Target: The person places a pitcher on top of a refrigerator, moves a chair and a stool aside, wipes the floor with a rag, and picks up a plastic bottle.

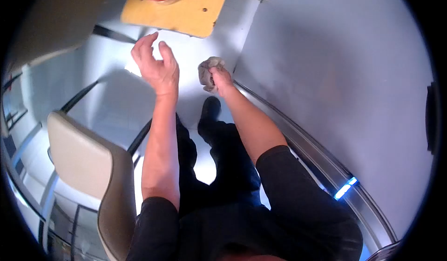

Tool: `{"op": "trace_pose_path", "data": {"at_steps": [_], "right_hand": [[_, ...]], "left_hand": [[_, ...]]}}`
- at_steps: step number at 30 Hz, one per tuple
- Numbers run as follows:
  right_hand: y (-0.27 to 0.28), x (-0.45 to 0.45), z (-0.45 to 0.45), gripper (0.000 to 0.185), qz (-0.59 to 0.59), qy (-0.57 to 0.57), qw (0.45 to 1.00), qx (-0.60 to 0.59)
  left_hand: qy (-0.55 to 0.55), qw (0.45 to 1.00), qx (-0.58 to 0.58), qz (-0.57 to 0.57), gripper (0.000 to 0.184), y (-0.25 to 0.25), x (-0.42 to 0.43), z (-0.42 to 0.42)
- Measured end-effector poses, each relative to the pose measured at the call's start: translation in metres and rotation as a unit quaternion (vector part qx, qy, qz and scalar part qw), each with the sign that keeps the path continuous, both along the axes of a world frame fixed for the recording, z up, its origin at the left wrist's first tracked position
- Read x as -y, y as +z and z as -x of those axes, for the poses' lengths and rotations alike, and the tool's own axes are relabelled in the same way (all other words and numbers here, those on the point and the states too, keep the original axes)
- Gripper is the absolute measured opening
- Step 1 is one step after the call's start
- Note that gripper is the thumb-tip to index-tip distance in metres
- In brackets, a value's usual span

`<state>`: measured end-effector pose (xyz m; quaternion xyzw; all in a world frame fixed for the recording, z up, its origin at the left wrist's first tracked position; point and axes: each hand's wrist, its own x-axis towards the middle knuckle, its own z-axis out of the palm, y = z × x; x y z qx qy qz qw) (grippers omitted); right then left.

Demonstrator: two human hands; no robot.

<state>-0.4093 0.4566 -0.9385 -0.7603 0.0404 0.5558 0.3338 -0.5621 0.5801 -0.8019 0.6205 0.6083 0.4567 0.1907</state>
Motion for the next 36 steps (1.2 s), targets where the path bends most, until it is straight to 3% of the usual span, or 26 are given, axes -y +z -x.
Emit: {"op": "trace_pose_path", "data": {"at_steps": [3, 5, 7, 9, 11, 14, 15, 17, 19, 20, 22, 23, 25, 26, 28, 29, 32, 36], "right_hand": [[-0.038, -0.007, -0.014, 0.049, -0.013, 0.025, 0.998, 0.049], [-0.066, -0.016, -0.029, 0.063, 0.079, 0.218, 0.954, 0.189], [-0.091, -0.037, -0.044, 0.069, 0.081, 0.213, 0.949, 0.22], [-0.111, -0.052, -0.059, 0.067, -0.028, 0.206, 0.903, 0.377], [-0.12, -0.074, -0.08, 0.063, -0.04, 0.236, 0.887, 0.394], [-0.136, -0.121, -0.124, 0.047, -0.057, 0.248, 0.811, 0.526], [-0.138, -0.135, -0.14, 0.047, -0.059, 0.243, 0.809, 0.532], [-0.141, -0.163, -0.176, 0.05, -0.061, 0.268, 0.725, 0.632], [-0.124, -0.193, -0.203, 0.056, 0.005, 0.287, 0.735, 0.615], [-0.143, -0.2, -0.222, 0.056, 0.002, 0.288, 0.737, 0.612], [-0.176, -0.215, -0.259, 0.055, -0.03, 0.307, 0.595, 0.742], [-0.176, -0.219, -0.266, 0.055, -0.033, 0.31, 0.598, 0.738], [-0.172, -0.227, -0.282, 0.063, 0.107, 0.449, 0.765, 0.45], [-0.191, -0.223, -0.284, 0.073, 0.075, 0.362, 0.821, 0.436], [-0.203, -0.216, -0.271, 0.077, 0.079, 0.342, 0.806, 0.476], [-0.208, -0.215, -0.266, 0.081, 0.082, 0.326, 0.786, 0.519], [-0.246, -0.228, -0.279, 0.085, 0.04, 0.208, 0.83, 0.516], [-0.243, -0.241, -0.285, 0.087, 0.067, 0.211, 0.83, 0.512]], "left_hand": [[-0.039, 0.999, 0.005, -0.025, 0.024, -0.002, 0.008, -0.01], [-0.069, 0.996, -0.009, -0.053, 0.026, -0.004, 0.011, -0.019], [-0.108, 0.991, -0.02, -0.081, 0.028, -0.032, 0.011, -0.028], [-0.142, 0.984, -0.024, -0.108, 0.029, -0.039, 0.01, -0.03], [-0.19, 0.966, -0.091, -0.147, 0.033, -0.045, 0.005, -0.028], [-0.216, 0.946, -0.13, -0.206, 0.038, -0.05, -0.008, -0.025], [-0.228, 0.938, -0.146, -0.214, 0.039, -0.049, -0.012, -0.021], [-0.215, 0.928, -0.193, -0.235, 0.039, -0.047, -0.016, -0.018], [-0.255, 0.922, -0.2, -0.21, 0.039, -0.049, -0.023, -0.013], [-0.261, 0.916, -0.219, -0.213, 0.04, -0.057, -0.026, -0.01], [-0.277, 0.906, -0.235, -0.218, 0.044, -0.054, -0.029, -0.001], [-0.3, 0.894, -0.249, -0.221, 0.048, -0.055, -0.029, 0.003], [-0.305, 0.885, -0.284, -0.206, 0.05, -0.061, -0.028, 0.008], [-0.322, 0.88, -0.273, -0.216, 0.05, -0.066, -0.031, 0.013], [-0.321, 0.882, -0.253, -0.234, 0.045, -0.076, -0.038, 0.014], [-0.322, 0.867, -0.296, -0.237, 0.048, -0.072, -0.036, 0.016], [-0.338, 0.859, -0.303, -0.237, 0.052, -0.072, -0.043, 0.022], [-0.332, 0.852, -0.353, -0.197, 0.068, -0.045, -0.049, 0.026]]}}
